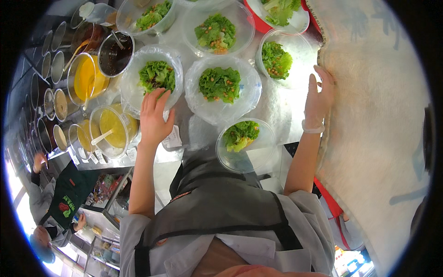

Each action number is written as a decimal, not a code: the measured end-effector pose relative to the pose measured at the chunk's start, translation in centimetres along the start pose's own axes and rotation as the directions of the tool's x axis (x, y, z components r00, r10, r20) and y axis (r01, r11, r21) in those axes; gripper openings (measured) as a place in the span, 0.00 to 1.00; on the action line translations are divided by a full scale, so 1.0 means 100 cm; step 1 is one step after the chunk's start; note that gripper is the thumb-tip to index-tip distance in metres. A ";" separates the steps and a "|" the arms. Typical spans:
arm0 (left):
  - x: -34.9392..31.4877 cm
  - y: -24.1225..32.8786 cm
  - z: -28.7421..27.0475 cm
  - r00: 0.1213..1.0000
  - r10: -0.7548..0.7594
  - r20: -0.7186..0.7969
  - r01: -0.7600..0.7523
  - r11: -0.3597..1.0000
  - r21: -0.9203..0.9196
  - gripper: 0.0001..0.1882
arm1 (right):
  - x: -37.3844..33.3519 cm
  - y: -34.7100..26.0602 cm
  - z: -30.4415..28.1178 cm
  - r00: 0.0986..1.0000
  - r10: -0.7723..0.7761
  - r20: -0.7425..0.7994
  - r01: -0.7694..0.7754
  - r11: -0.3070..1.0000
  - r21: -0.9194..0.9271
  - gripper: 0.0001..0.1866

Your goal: The person assembles salads in a commercial kitchen by placing lettuce and chickpeas into clear plastic bowls and adding sauces with a ladle. They then place the finished bowls on a stainless steel counter.

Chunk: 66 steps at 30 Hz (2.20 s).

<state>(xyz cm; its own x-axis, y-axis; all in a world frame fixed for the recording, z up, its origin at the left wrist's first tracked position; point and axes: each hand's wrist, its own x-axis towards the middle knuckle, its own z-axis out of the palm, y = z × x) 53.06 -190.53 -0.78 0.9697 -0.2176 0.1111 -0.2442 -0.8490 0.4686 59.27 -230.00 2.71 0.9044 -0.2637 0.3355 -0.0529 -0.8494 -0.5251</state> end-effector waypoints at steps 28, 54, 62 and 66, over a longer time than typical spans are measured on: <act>0.105 0.041 0.034 0.996 0.044 -0.083 -0.046 0.999 -0.018 0.22 | 0.062 0.030 0.032 0.755 0.474 0.454 -0.545 0.838 0.032 0.16; 0.087 0.016 -0.047 0.970 -0.154 0.188 0.162 -0.169 -0.972 0.50 | 0.092 -0.199 0.051 0.857 -0.225 0.463 0.040 0.926 0.376 0.15; 0.038 -0.023 -0.078 0.939 -0.281 0.200 0.093 -0.352 -0.931 0.49 | 0.114 -0.257 0.107 0.706 -0.286 0.648 -0.177 0.815 0.552 0.18; 0.020 -0.028 -0.077 0.932 -0.305 0.195 0.056 -0.410 -0.910 0.50 | 0.147 -0.286 0.197 0.771 -0.413 0.485 0.184 0.873 0.452 0.24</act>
<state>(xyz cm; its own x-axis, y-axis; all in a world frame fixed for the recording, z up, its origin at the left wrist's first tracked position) 55.71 -184.84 4.91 0.9769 -0.0375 -0.2104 0.1615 0.7742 0.6120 82.42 -200.60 7.27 0.9243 0.3692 0.0963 0.3113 -0.5836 -0.7500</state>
